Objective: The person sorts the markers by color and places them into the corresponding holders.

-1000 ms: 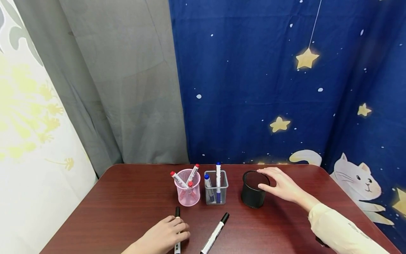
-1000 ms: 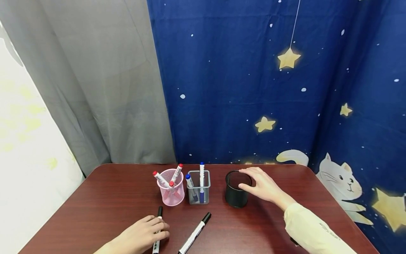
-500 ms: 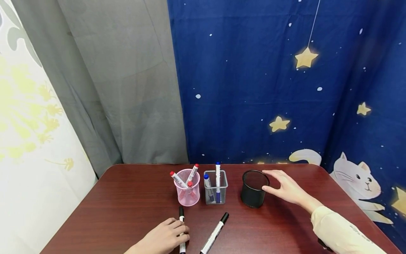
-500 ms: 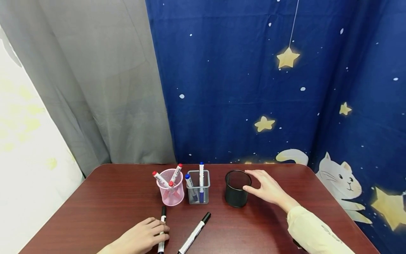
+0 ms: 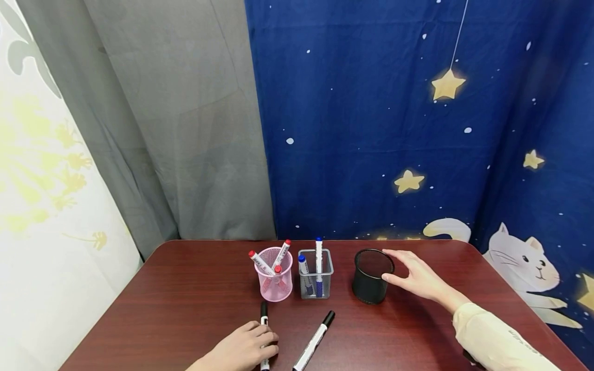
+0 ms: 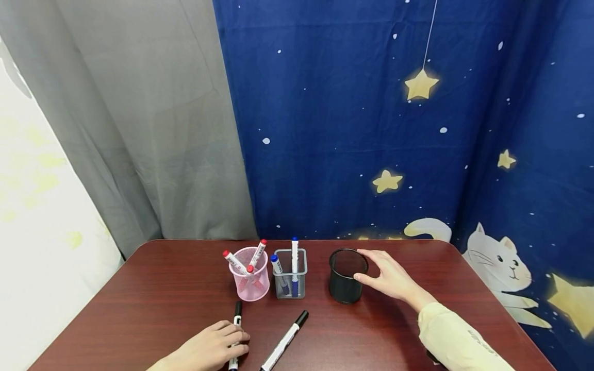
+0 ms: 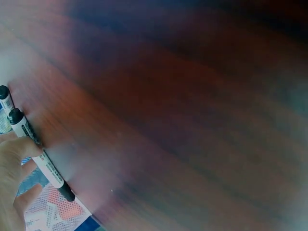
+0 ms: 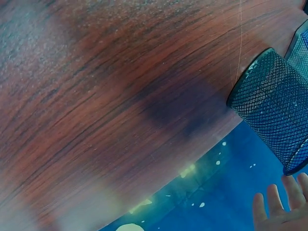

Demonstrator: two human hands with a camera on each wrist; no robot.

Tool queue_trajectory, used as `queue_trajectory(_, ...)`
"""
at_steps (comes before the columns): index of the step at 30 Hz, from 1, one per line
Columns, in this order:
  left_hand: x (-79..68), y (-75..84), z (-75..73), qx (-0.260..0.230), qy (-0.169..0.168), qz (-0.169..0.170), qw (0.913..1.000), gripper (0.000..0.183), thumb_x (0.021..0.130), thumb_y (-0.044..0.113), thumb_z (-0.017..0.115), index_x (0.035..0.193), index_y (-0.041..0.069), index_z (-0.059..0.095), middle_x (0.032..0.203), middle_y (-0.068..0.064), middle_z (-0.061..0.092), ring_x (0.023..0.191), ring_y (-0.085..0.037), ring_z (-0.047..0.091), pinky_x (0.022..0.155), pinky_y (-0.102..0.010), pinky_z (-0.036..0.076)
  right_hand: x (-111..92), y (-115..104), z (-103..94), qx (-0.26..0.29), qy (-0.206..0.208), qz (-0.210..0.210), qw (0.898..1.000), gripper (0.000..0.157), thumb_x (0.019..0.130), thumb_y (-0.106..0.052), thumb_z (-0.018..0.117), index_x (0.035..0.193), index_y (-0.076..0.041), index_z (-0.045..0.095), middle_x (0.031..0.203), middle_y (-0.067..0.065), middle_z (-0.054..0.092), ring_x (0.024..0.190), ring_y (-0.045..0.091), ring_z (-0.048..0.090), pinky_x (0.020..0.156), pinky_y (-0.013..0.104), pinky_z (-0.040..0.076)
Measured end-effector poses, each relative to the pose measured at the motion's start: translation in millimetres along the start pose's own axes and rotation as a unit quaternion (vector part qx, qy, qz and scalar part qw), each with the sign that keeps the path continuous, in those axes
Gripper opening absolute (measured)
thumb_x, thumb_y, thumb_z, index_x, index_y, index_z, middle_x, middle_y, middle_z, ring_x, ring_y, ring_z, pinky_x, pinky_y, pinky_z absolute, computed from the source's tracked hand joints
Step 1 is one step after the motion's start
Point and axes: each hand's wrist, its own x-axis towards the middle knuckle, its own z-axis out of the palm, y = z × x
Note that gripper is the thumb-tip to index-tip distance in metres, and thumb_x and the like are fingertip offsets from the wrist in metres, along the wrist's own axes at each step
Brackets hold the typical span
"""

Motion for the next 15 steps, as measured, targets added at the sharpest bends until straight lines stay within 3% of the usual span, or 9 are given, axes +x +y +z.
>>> queue_trajectory(15,-0.1,1.3,3.8,0.026,0.005,-0.009,0.9996,0.014,0.069,0.016,0.048,0.076,0.024,0.057,0.087,0.011,0.056,0.08,-0.005,0.052,0.069,-0.022,0.038,2.4,-1.1,2.0,-0.006,0.007,-0.013,1.0,0.059,0.078,-0.038,0.07,0.126,-0.007,0.053,0.121,0.013,0.055,0.113,0.031,0.046,0.088,0.052,0.038)
